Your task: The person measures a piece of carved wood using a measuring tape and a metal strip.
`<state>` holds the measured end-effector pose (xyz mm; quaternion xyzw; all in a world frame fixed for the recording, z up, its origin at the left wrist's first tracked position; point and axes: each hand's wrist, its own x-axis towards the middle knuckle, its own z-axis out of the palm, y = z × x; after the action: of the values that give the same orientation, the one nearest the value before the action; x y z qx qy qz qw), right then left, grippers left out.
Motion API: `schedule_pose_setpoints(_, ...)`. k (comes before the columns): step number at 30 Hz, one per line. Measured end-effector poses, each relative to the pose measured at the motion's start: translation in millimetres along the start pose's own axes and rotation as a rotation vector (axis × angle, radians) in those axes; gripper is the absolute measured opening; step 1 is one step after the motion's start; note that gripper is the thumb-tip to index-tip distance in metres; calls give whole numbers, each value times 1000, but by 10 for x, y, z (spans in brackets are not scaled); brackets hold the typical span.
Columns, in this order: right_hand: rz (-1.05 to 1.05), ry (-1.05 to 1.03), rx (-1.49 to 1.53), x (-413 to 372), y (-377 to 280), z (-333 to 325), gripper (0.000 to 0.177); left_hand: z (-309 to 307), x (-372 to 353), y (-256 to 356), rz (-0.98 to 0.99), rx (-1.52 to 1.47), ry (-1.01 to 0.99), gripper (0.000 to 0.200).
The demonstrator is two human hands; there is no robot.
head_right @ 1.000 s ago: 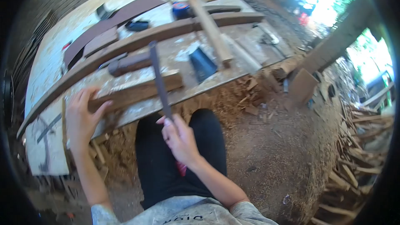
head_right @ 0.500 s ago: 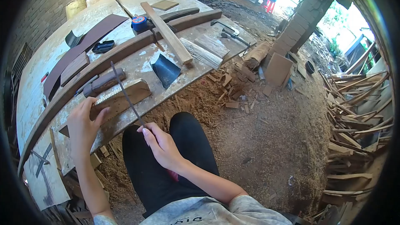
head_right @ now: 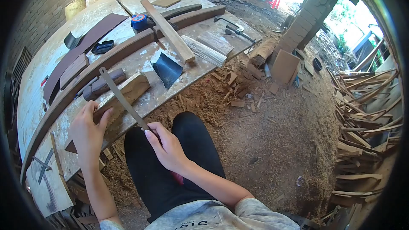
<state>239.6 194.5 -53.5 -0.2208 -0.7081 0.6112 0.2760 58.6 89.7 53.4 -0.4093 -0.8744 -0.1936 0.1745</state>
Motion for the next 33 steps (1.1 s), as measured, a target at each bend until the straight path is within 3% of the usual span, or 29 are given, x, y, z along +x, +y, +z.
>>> schedule_pose_setpoints(12, -56, 67, -123, -9, 26, 97, 24, 64, 123, 76, 4, 60, -140, 43)
schedule_pose_setpoints(33, -19, 48, -130, 46, 153, 250, 24, 208, 102, -29, 40, 78, -31, 42)
